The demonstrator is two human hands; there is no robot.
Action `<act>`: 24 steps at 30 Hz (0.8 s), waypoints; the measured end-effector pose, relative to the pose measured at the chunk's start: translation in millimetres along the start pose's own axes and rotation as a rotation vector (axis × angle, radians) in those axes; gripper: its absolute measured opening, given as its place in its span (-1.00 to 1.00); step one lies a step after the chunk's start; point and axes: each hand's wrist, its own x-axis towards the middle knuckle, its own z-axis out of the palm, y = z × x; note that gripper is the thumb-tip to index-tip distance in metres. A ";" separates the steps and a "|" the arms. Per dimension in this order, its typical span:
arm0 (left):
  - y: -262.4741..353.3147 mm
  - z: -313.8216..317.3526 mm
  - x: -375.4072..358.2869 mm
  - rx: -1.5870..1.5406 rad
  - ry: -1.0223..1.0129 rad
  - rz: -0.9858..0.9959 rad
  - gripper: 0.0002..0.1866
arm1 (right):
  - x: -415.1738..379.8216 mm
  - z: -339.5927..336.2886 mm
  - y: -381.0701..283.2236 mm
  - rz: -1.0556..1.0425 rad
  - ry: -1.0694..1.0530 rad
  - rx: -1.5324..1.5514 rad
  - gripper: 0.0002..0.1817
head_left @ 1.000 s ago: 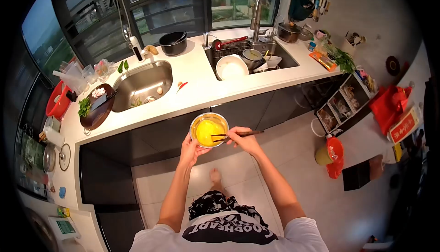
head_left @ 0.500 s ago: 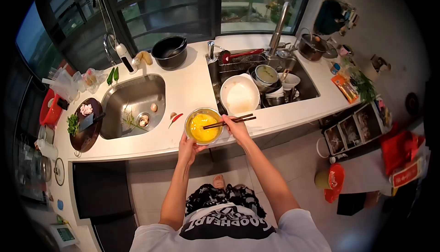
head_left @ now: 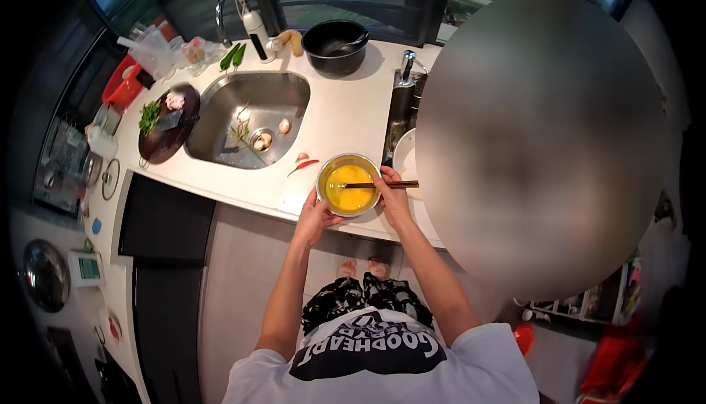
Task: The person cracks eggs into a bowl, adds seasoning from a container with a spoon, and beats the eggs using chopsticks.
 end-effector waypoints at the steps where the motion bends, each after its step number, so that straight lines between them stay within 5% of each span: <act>1: -1.6 -1.0 -2.1 0.001 0.019 0.002 -0.36 | -2.6 -1.3 0.6 0.018 -0.012 0.011 -0.53; 5: -11.3 -3.5 -26.9 -0.032 0.122 0.050 -0.31 | -20.4 -15.2 6.8 0.050 -0.134 0.024 -0.54; 8: -20.8 -14.4 -62.6 -0.075 0.207 0.084 -0.34 | -47.5 -24.2 6.6 0.149 -0.154 -0.006 -0.77; 12: -44.8 -44.6 -119.5 -0.161 0.315 0.118 -0.41 | -103.8 -7.8 5.5 0.488 -0.355 0.011 -0.78; 19: -97.7 -129.8 -271.8 -0.326 0.649 0.358 -0.55 | -175.0 140.4 83.7 0.470 -0.945 -0.243 -0.62; 24: -141.0 -202.0 -432.2 -0.390 0.974 0.509 -0.58 | -295.7 250.8 159.0 0.581 -1.238 -0.367 -0.56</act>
